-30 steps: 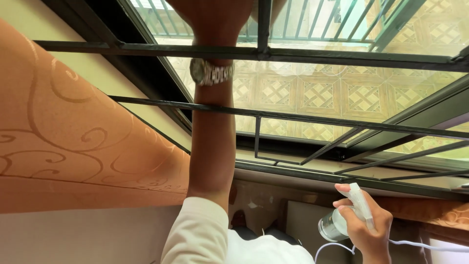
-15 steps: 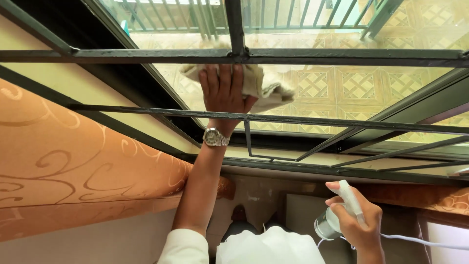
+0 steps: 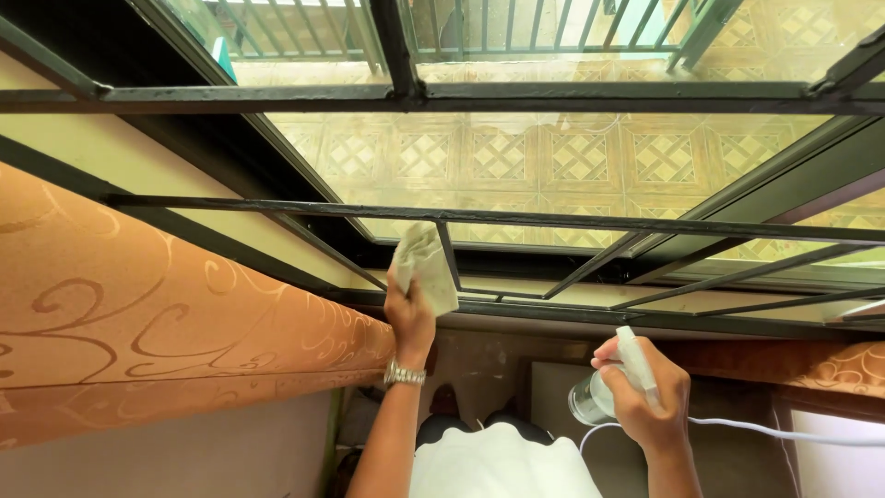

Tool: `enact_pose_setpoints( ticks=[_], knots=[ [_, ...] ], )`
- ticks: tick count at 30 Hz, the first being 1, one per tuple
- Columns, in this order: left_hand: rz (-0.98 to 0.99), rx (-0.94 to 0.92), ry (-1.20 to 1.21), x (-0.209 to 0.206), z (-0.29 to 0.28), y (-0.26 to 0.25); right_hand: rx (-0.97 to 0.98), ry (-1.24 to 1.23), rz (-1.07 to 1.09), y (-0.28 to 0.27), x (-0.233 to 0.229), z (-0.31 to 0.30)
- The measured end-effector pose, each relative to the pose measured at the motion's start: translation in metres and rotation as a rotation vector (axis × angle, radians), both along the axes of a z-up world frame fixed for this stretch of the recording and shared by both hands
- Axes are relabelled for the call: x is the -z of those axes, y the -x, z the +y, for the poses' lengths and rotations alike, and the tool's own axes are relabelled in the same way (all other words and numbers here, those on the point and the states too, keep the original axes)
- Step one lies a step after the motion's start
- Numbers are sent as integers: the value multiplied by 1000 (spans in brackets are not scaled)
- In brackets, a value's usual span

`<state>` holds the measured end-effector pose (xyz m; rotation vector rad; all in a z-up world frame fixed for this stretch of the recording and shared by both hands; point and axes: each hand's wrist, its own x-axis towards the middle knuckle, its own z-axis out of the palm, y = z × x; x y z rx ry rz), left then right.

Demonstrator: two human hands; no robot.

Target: The person cleans a window by spraying a cleaning solution and wiping the glass and frame with a cloth. They repeatedly spray and wipe different sections of the window throughout the clip.

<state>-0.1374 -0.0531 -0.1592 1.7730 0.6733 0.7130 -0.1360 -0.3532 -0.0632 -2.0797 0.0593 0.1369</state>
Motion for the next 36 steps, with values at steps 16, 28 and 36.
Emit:
enact_pose_setpoints(
  ticks=[16, 28, 36],
  knots=[
    [148, -103, 541, -22, -29, 53, -129, -26, -229, -41, -19, 3],
    [112, 76, 565, -39, -38, 57, -110, 44, 4, -66, -13, 32],
    [51, -144, -76, -31, -4, 42, -133, -26, -62, -67, 5, 24]
  ],
)
